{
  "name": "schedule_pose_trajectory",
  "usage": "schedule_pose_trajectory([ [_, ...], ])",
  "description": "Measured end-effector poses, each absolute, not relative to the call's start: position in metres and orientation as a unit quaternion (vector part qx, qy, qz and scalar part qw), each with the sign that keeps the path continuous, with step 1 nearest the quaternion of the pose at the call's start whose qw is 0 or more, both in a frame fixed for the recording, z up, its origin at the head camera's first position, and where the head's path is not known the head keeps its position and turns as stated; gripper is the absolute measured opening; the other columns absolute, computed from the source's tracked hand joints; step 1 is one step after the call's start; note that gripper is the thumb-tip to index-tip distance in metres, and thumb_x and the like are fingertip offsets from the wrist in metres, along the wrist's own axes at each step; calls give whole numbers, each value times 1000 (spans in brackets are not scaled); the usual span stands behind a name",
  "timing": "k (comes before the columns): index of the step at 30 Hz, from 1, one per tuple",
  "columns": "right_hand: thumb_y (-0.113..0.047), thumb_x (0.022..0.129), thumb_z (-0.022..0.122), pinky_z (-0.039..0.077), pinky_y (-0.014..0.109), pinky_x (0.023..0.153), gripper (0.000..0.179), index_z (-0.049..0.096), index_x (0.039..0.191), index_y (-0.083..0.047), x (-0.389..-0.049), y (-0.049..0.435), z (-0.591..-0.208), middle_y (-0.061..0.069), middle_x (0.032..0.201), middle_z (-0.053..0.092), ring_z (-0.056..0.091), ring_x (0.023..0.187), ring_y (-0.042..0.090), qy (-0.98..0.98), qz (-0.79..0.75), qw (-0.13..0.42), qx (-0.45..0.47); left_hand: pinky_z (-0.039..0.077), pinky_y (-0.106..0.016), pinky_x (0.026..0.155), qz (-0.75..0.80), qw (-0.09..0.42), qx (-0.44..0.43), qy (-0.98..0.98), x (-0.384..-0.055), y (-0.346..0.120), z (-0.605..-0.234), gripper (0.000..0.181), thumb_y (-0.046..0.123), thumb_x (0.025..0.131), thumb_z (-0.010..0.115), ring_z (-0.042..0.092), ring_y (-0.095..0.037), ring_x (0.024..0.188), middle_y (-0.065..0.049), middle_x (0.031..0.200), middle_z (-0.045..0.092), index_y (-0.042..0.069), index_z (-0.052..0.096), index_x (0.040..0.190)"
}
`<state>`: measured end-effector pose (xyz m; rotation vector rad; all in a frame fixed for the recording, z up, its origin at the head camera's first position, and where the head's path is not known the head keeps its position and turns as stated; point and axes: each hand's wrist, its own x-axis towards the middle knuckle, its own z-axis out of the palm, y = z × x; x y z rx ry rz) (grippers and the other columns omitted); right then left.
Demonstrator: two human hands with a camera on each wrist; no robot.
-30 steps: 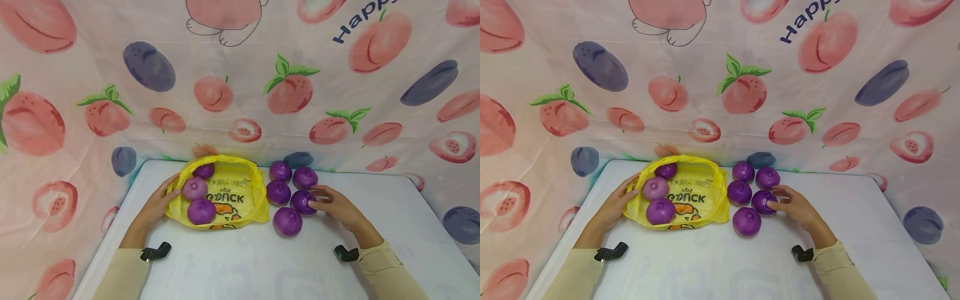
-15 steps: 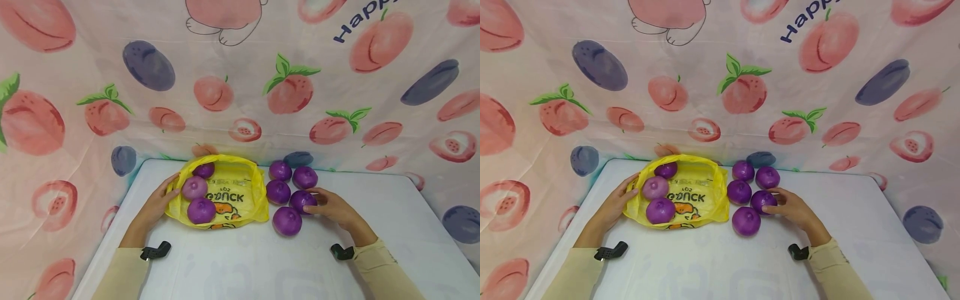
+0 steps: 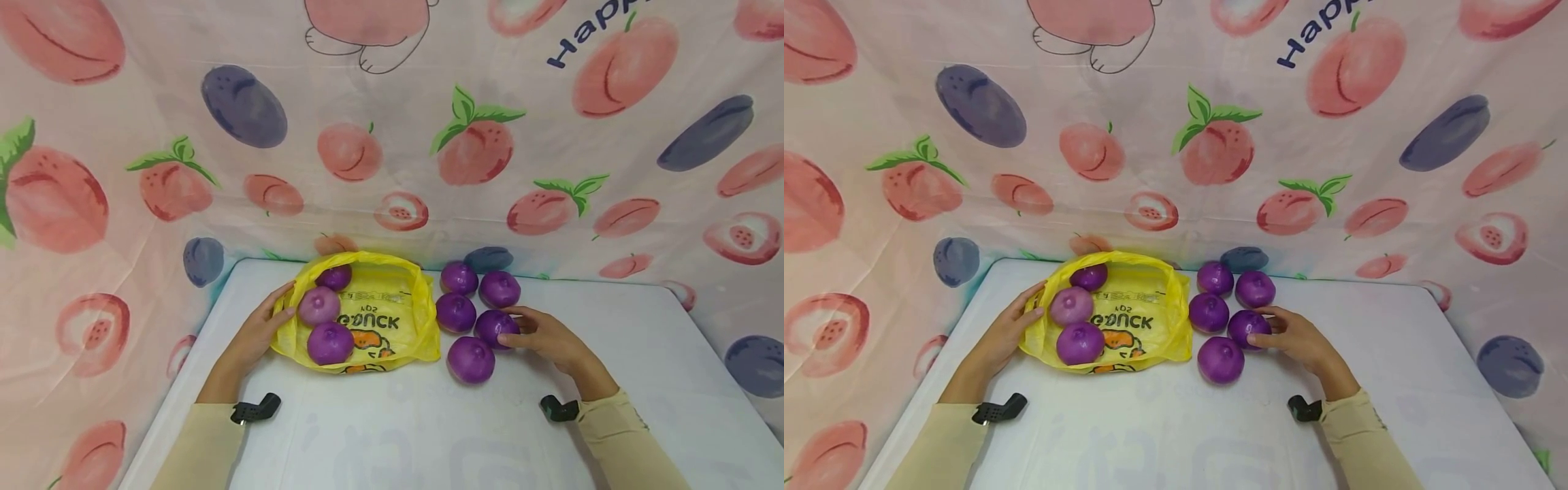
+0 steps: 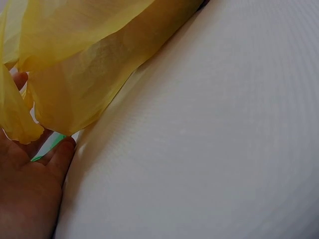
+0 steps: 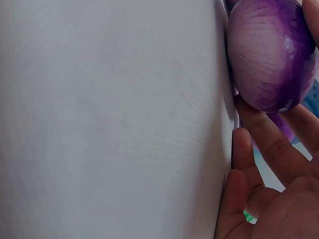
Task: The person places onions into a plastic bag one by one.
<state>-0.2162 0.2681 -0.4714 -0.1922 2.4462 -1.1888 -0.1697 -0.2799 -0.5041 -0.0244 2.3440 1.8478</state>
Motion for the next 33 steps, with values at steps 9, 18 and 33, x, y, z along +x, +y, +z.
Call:
schedule_pose_trajectory([
  [9, -38, 88, 80, 54, 41, 91, 80, 44, 153, -10, -217, 268, -473, 29, 144, 53, 51, 132, 43, 876, -432, 207, -64, 21, -55, 125, 619, 78, -11, 782, -171, -281, -506, 64, 43, 103, 57, 19, -31, 157, -1, 171, 21, 36, 30, 161],
  [18, -37, 89, 79, 54, 42, 90, 80, 43, 154, -11, -211, 265, -466, 28, 145, 52, 50, 133, 46, 872, -444, 198, -55, 23, -51, 124, 623, 79, -1, 778, -173, -282, -508, 64, 43, 104, 57, 20, -28, 156, 0, 171, 20, 35, 29, 161],
  [33, -42, 91, 77, 49, 46, 101, 80, 42, 156, -12, -203, 229, -435, 20, 150, 50, 51, 131, 37, 870, -469, 147, -48, 34, -10, 103, 622, 77, 3, 779, -173, -283, -509, 63, 43, 103, 57, 22, -27, 155, 1, 170, 22, 36, 31, 160],
])
